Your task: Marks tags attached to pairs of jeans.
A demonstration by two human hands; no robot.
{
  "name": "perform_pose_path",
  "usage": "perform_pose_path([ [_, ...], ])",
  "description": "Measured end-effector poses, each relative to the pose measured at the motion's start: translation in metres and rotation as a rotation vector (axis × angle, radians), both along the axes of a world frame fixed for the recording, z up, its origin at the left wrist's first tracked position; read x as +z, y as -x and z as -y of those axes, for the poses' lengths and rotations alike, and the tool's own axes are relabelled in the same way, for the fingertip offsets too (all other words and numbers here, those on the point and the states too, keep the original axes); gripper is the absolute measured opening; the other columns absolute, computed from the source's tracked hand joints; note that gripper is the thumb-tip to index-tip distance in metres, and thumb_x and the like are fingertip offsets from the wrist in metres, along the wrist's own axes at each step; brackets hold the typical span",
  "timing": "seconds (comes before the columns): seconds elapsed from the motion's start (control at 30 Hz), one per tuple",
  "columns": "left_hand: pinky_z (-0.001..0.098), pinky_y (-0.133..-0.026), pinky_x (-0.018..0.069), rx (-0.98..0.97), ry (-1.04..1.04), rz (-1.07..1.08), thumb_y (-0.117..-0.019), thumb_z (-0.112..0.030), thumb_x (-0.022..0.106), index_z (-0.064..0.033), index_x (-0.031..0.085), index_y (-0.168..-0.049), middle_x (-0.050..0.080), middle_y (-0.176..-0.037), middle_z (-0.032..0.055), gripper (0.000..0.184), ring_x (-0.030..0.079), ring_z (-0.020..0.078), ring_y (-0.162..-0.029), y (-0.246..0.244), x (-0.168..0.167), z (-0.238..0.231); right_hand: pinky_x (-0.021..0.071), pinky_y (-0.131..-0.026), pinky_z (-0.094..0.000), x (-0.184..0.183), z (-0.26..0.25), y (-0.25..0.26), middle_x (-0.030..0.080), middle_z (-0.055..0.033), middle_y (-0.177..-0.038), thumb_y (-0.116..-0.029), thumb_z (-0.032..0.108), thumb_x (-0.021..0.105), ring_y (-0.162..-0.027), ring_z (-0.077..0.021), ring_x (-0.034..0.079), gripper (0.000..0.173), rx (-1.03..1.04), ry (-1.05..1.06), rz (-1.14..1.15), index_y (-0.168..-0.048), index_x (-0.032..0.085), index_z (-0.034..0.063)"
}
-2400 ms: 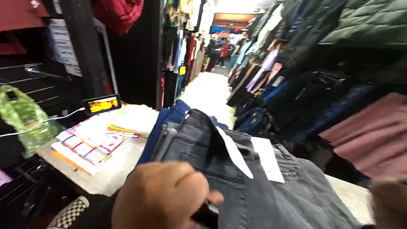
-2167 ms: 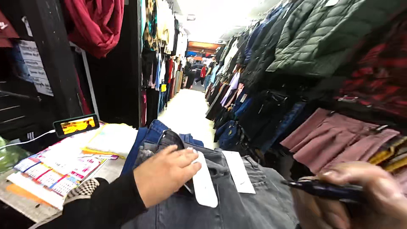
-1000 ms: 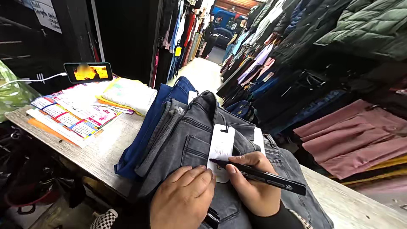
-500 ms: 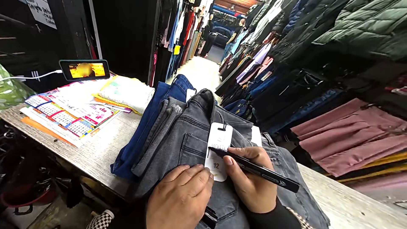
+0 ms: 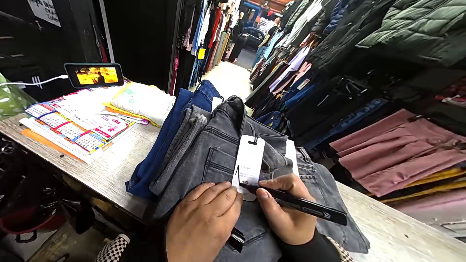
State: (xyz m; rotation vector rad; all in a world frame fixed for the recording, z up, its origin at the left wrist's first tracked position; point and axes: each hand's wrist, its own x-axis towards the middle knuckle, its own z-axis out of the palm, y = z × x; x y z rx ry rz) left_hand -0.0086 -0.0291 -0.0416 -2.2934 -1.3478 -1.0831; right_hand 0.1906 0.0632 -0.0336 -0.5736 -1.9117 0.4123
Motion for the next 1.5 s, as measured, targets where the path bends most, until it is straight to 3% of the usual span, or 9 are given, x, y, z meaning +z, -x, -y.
perform_pose_path([
  [0.17, 0.0337, -0.103, 0.0523, -0.005, 0.0, -0.015, -0.0976, -0.006, 0.053, -0.0133, 0.074, -0.119, 0.074, -0.121, 0.0005, 0.03, 0.067, 0.0176, -0.12, 0.0, -0.0001, 0.0007, 0.0536, -0.054, -0.0157, -0.004, 0.0011, -0.0004, 0.066, 0.009, -0.081, -0.0914, 0.026, 0.072, -0.061, 0.0023, 0.06, 0.015, 0.044, 0.007, -0.079, -0.097, 0.063, 0.0156],
  [0.33, 0.034, -0.103, 0.0524, -0.002, 0.008, -0.019, -0.0967, -0.006, 0.054, -0.0139, 0.074, -0.119, 0.074, -0.121, 0.0, 0.031, 0.067, 0.0179, -0.121, -0.0001, -0.0003, 0.0013, 0.0573, -0.064, -0.0172, -0.0054, -0.0008, 0.0018, 0.069, 0.007, -0.083, -0.0895, 0.023, 0.073, -0.071, 0.0, 0.066, 0.015, 0.074, 0.006, -0.024, -0.097, 0.064, 0.0125],
  [0.63, 0.0338, -0.103, 0.0517, 0.016, 0.011, -0.026, -0.0967, -0.008, 0.054, -0.0144, 0.074, -0.119, 0.074, -0.121, -0.0007, 0.031, 0.067, 0.0171, -0.121, -0.0003, -0.0004, 0.0028, 0.0562, -0.061, -0.0171, -0.0039, -0.0027, -0.0038, 0.068, 0.006, -0.08, -0.0867, 0.018, 0.071, -0.068, -0.0002, 0.065, 0.013, -0.041, -0.043, -0.059, -0.092, 0.063, 0.0098],
  [0.8, 0.0337, -0.102, 0.0526, 0.025, -0.006, -0.008, -0.0976, -0.008, 0.054, -0.0151, 0.074, -0.118, 0.075, -0.119, -0.0002, 0.03, 0.068, 0.0176, -0.119, -0.0014, -0.0012, 0.0022, 0.0536, -0.05, -0.0205, -0.0039, -0.0048, -0.005, 0.068, 0.0049, -0.082, -0.0935, 0.023, 0.07, -0.056, -0.0029, 0.06, 0.016, 0.002, 0.011, -0.118, -0.106, 0.064, 0.0137],
  [1.17, 0.0333, -0.101, 0.0523, 0.026, -0.025, -0.024, -0.098, -0.008, 0.052, -0.0152, 0.074, -0.118, 0.075, -0.119, -0.0006, 0.03, 0.068, 0.0171, -0.119, -0.001, -0.0023, 0.0009, 0.0595, -0.059, -0.0238, -0.0032, -0.0047, 0.0002, 0.071, -0.0003, -0.091, -0.0906, 0.017, 0.074, -0.066, -0.008, 0.067, 0.024, -0.034, 0.04, -0.079, -0.11, 0.065, 0.0059],
  [1.5, 0.033, -0.101, 0.0521, 0.026, -0.013, -0.032, -0.0977, -0.007, 0.053, -0.0152, 0.073, -0.119, 0.074, -0.12, -0.0009, 0.031, 0.067, 0.0172, -0.119, -0.0005, -0.0016, 0.0018, 0.0568, -0.052, -0.0245, -0.0042, -0.0046, -0.0004, 0.068, 0.0001, -0.086, -0.093, 0.018, 0.072, -0.059, -0.0084, 0.063, 0.025, -0.071, 0.052, -0.127, -0.114, 0.063, 0.0094],
])
